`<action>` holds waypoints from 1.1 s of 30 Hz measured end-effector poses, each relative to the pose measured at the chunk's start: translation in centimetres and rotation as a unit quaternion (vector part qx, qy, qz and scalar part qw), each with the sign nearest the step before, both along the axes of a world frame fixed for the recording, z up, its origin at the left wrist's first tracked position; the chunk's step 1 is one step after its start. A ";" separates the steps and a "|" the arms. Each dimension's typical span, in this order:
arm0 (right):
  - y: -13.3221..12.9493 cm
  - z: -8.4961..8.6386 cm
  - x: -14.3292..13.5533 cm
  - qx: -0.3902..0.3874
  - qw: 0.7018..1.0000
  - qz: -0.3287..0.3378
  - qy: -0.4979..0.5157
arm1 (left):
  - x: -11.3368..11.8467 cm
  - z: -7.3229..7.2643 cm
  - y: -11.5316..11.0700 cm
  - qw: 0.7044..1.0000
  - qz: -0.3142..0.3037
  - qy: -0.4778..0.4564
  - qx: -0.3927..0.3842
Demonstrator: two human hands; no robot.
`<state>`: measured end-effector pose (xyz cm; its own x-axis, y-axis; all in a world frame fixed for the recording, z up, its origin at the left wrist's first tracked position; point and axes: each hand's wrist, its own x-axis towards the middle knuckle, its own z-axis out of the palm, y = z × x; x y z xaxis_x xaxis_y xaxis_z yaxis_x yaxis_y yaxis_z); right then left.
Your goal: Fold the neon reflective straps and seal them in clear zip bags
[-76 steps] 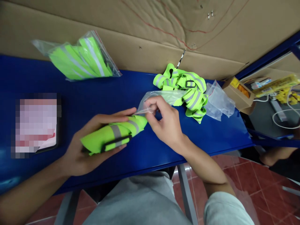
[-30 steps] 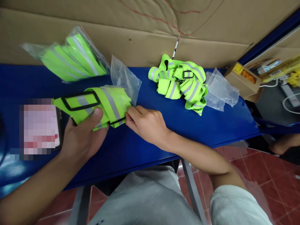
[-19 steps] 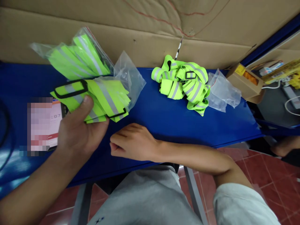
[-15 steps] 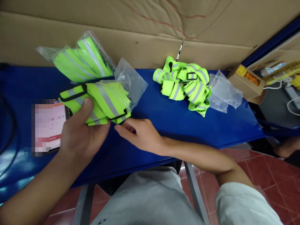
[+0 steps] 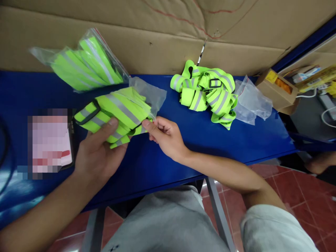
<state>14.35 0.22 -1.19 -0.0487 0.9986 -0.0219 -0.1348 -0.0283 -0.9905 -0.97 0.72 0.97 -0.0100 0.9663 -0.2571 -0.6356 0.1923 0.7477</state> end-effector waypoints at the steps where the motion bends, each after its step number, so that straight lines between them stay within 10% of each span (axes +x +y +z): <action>1: 0.1 -0.1 0.0 0.000 1.000 -0.012 0.001 | 0.1 0.1 0.0 1.000 0.001 0.002 0.000; 33: 1.0 -0.2 0.5 0.125 0.992 -0.013 0.025 | -0.1 -0.2 0.2 0.996 -0.074 -0.024 -0.035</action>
<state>14.90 1.19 -1.35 -0.0174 0.9732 0.2291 -0.1819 0.2222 -0.9579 -1.09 0.94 0.78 0.1453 0.9357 -0.3214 -0.6315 0.3378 0.6979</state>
